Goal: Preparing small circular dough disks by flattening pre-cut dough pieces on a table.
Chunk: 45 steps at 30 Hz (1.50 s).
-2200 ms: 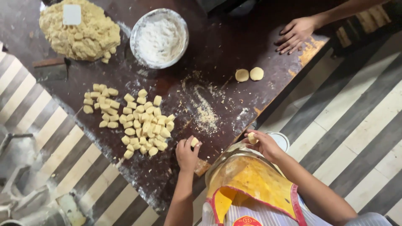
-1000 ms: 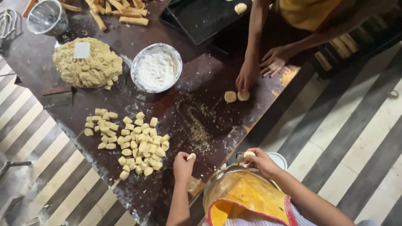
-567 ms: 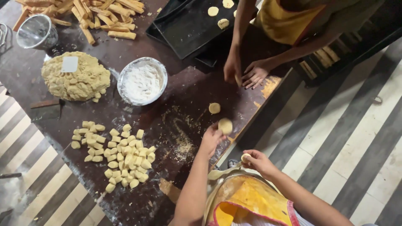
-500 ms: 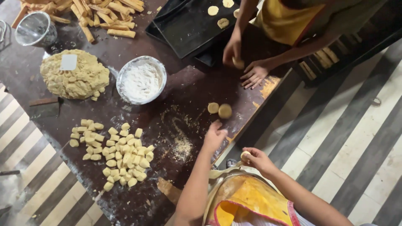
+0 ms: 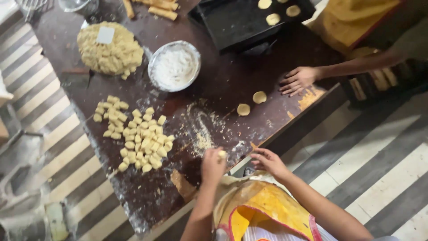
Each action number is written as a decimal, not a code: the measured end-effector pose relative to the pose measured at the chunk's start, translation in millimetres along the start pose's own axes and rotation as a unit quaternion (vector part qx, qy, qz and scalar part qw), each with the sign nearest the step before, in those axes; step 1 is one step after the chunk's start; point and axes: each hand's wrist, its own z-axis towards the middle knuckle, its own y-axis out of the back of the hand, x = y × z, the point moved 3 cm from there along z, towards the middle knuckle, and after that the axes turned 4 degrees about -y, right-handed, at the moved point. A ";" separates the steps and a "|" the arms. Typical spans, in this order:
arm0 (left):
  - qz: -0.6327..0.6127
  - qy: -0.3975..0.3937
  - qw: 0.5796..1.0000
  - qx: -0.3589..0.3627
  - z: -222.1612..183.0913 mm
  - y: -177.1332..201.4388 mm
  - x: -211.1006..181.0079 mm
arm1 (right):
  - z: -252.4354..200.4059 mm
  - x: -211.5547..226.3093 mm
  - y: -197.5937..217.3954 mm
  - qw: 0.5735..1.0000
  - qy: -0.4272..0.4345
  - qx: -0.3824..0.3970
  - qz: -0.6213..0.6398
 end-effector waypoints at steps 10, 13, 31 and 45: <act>0.095 0.146 0.980 -0.094 -65.1 44.1 96.3 | -11.2 -13.6 24.1 0.996 -0.063 -0.044 -0.054; 0.123 0.124 0.976 -0.132 -62.2 49.4 83.6 | -6.9 -16.5 31.0 0.995 -0.061 -0.058 -0.061; 0.091 0.081 0.987 -0.105 -52.0 35.3 73.3 | -3.1 -25.2 35.4 0.994 -0.059 -0.072 -0.054; 0.121 0.112 0.980 -0.113 -50.9 10.1 104.8 | 2.0 -32.9 29.0 0.993 -0.064 -0.072 -0.070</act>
